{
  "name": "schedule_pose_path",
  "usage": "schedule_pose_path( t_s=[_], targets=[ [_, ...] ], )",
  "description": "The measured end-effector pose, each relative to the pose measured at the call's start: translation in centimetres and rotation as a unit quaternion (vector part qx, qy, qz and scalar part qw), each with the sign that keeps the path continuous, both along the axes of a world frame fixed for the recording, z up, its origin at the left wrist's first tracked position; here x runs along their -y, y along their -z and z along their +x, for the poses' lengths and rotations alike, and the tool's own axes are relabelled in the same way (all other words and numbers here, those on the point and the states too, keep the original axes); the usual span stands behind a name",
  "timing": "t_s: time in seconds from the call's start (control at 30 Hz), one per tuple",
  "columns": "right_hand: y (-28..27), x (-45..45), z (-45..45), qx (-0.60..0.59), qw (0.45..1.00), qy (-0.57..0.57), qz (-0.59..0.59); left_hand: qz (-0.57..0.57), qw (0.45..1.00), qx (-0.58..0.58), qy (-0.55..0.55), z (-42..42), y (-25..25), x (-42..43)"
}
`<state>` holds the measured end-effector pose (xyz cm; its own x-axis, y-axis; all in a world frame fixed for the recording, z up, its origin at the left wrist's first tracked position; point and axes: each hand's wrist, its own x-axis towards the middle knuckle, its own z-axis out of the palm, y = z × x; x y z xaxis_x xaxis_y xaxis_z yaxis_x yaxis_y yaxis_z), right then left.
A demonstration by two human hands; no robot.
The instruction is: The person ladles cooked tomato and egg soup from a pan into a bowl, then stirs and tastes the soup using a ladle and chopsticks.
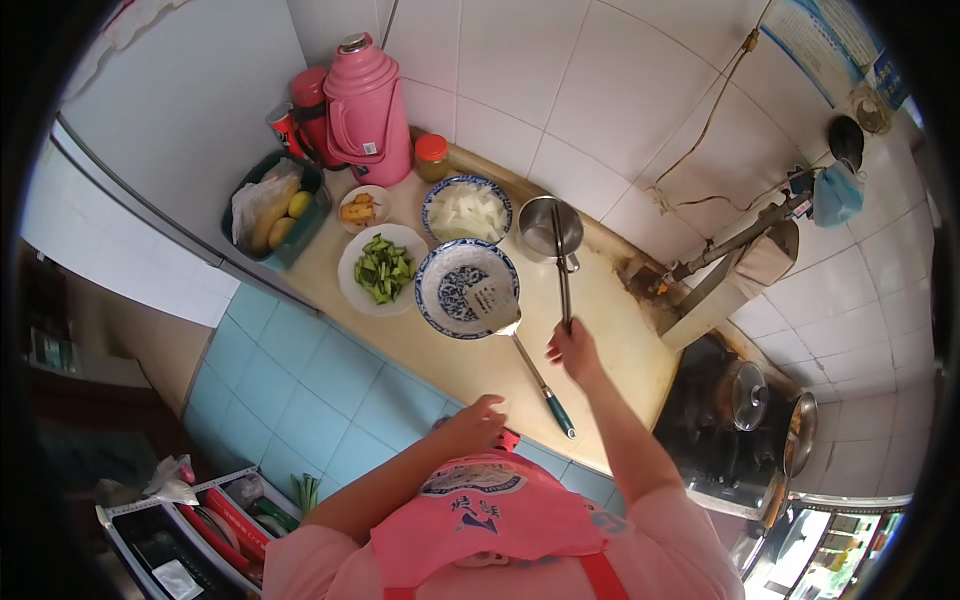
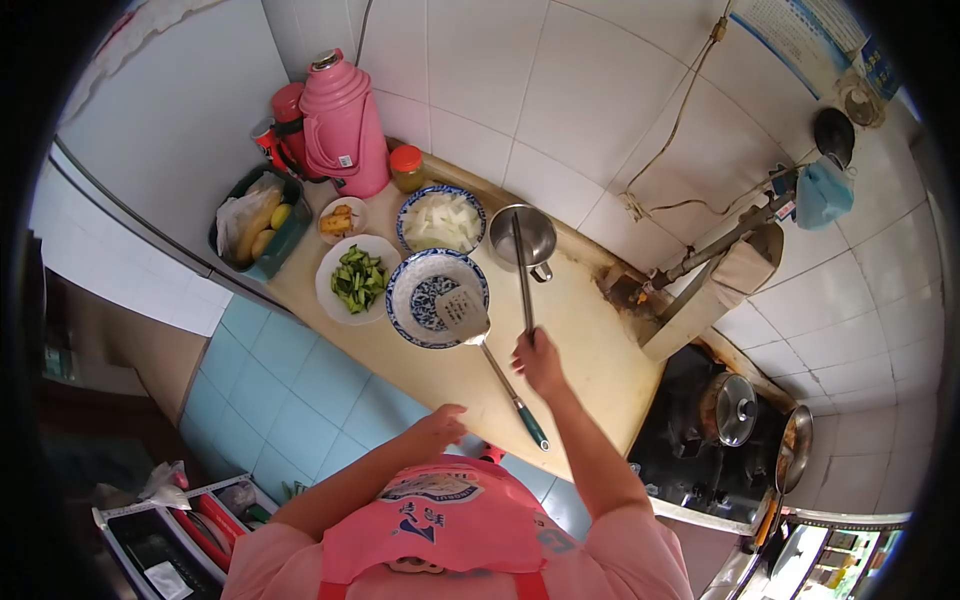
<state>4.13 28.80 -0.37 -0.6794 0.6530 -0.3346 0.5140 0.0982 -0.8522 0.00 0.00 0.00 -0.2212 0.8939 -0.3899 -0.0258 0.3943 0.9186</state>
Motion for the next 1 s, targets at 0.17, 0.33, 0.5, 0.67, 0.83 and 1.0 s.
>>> schedule_pose_path(
  t_s=[0.17, 0.33, 0.5, 0.67, 0.83, 1.0],
  targets=[
    [2.1, -6.9, -4.4, -0.006, 0.955, -0.091, 0.281, -0.113, 0.956, 0.192, -0.188, 0.0, 2.3, 4.8],
    [3.0, -9.5, -7.1, 0.029, 0.954, -0.098, 0.281, -0.108, 0.940, 0.210, -0.245, 1.1, 0.3, 5.3],
    [3.7, -10.3, -8.0, 0.062, 0.949, -0.099, 0.292, -0.083, 0.929, 0.237, -0.273, 1.1, -0.3, 5.6],
    [3.6, -10.1, -8.2, 0.043, 0.938, -0.109, 0.327, -0.087, 0.923, 0.247, -0.282, 1.3, 0.4, 5.7],
    [3.6, -10.2, -8.1, 0.064, 0.936, -0.096, 0.333, -0.080, 0.924, 0.249, -0.279, 1.3, 0.6, 5.7],
    [2.2, -9.8, -6.7, 0.054, 0.906, -0.063, 0.416, -0.106, 0.920, 0.248, -0.284, 0.8, -0.7, 5.3]
  ],
)
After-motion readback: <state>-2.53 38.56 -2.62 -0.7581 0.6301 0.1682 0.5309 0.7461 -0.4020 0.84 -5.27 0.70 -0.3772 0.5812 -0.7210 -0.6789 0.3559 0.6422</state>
